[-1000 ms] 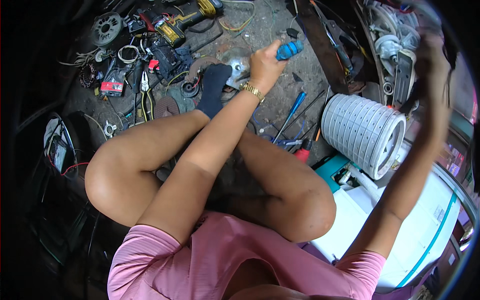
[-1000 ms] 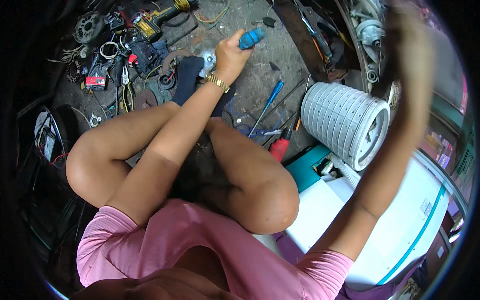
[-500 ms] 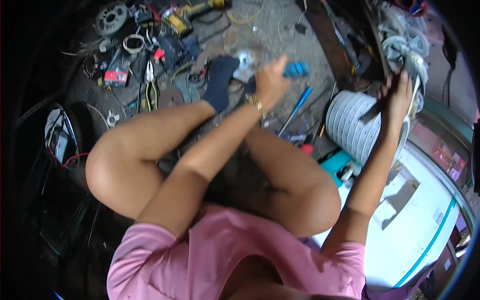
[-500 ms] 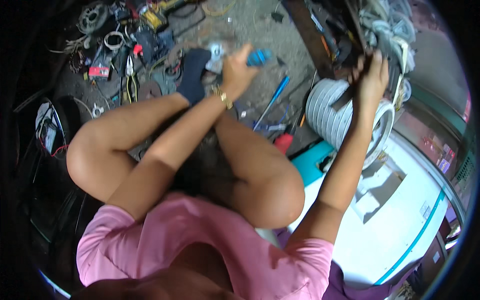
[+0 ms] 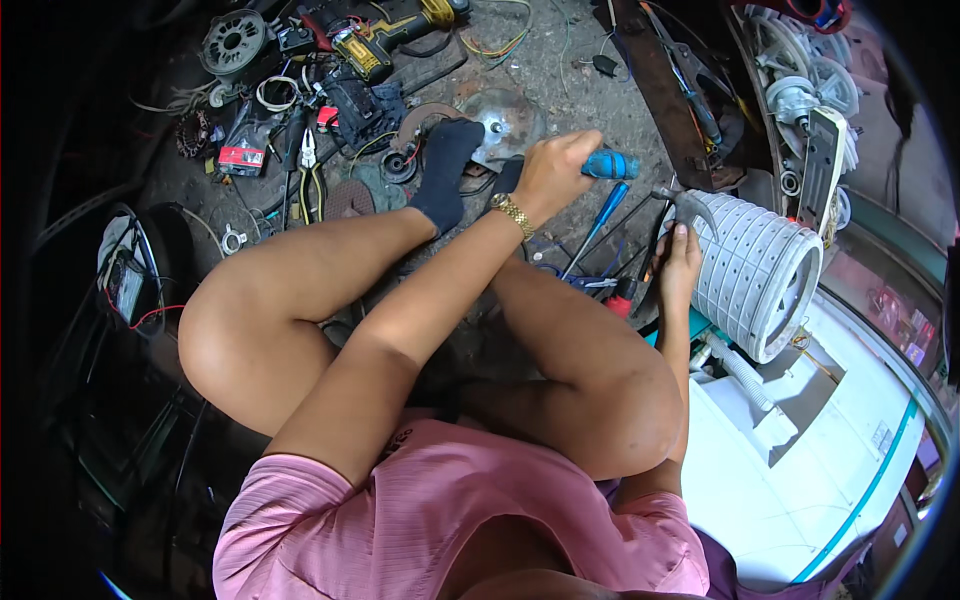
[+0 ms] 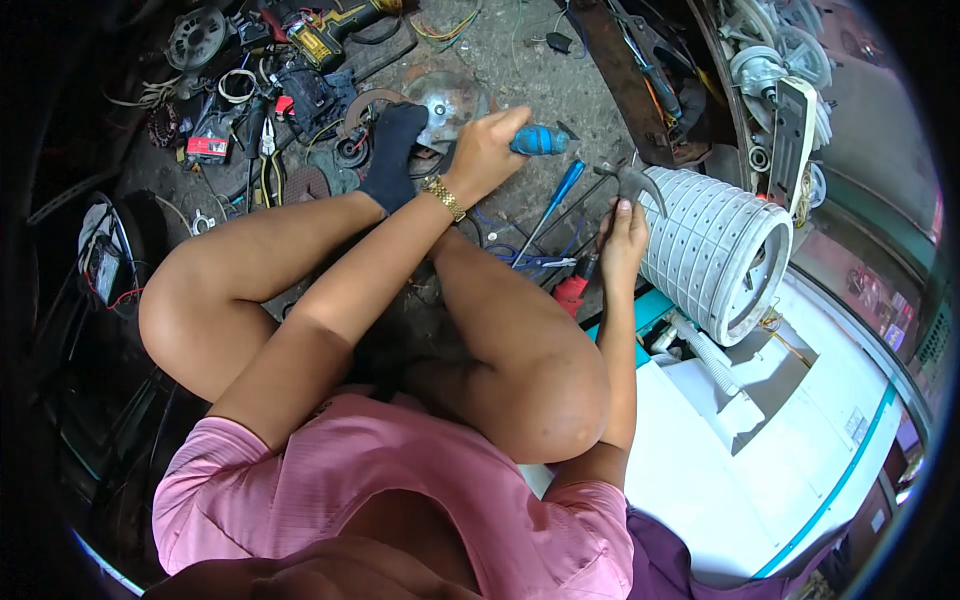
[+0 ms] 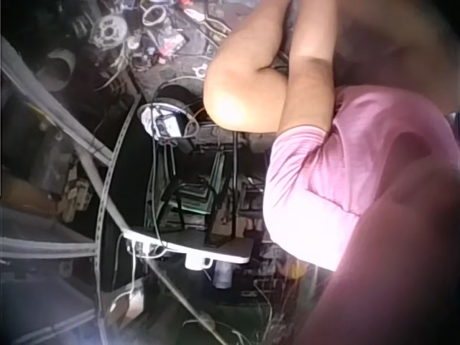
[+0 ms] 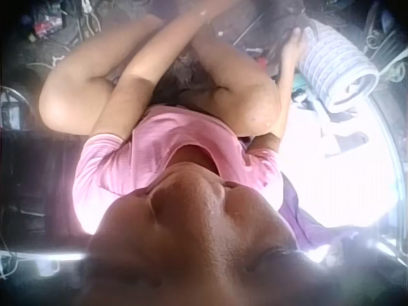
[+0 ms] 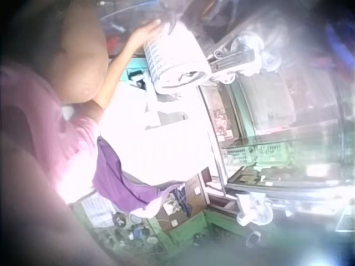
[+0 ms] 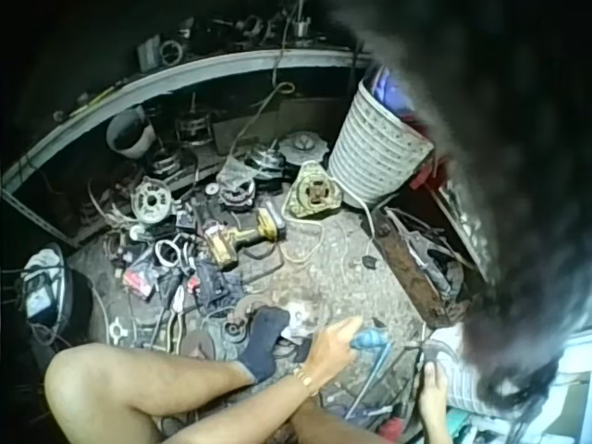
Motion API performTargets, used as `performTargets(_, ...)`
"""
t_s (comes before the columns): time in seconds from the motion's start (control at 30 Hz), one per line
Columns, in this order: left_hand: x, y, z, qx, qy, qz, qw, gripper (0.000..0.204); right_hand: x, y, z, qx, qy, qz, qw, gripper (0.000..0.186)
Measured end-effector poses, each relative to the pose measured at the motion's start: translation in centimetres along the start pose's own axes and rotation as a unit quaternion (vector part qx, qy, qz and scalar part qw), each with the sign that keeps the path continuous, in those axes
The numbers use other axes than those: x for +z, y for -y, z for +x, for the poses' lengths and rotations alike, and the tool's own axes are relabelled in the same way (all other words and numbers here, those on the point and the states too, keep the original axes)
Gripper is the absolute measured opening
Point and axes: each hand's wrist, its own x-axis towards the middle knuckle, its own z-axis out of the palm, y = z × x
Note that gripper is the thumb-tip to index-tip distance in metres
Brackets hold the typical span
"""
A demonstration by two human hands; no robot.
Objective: The person works on appliance parts by positioning a tool against a metal plate, striking it with a hammer, prying it with a screwdriver, and handling the metal components by hand.
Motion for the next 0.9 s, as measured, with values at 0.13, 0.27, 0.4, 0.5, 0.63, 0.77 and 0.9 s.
performTargets(0.13,0.4,-0.8,1.1,0.012,-0.002,-0.012,1.000,0.026,-0.1,-0.7,-0.6,0.006,0.003,0.016,1.000,0.030)
performTargets(0.27,0.7,0.1,2.3,0.014,-0.026,-0.002,1.000,0.029,-0.2,-0.7,-0.4,0.013,0.008,0.019,1.000,0.030)
performTargets(0.4,0.7,0.9,2.7,-0.010,-0.012,0.018,1.000,0.030,0.2,0.0,-0.2,0.017,0.012,0.032,0.999,0.030)
performTargets(0.5,0.7,0.9,2.7,-0.021,-0.018,0.010,1.000,0.030,-0.1,0.2,0.3,0.020,0.007,0.033,0.999,0.030)
performTargets(0.63,0.6,0.9,2.8,-0.032,-0.034,0.001,0.999,0.030,-0.3,0.9,1.1,0.008,0.011,0.023,1.000,0.029)
performTargets(0.77,0.3,1.6,3.1,-0.041,-0.043,0.005,0.998,0.030,0.3,2.4,1.4,-0.002,0.021,0.007,1.000,0.029)
performTargets(0.9,0.3,1.4,3.3,-0.040,-0.054,0.002,0.998,0.031,0.4,3.2,1.7,-0.019,0.026,-0.002,0.999,0.030)
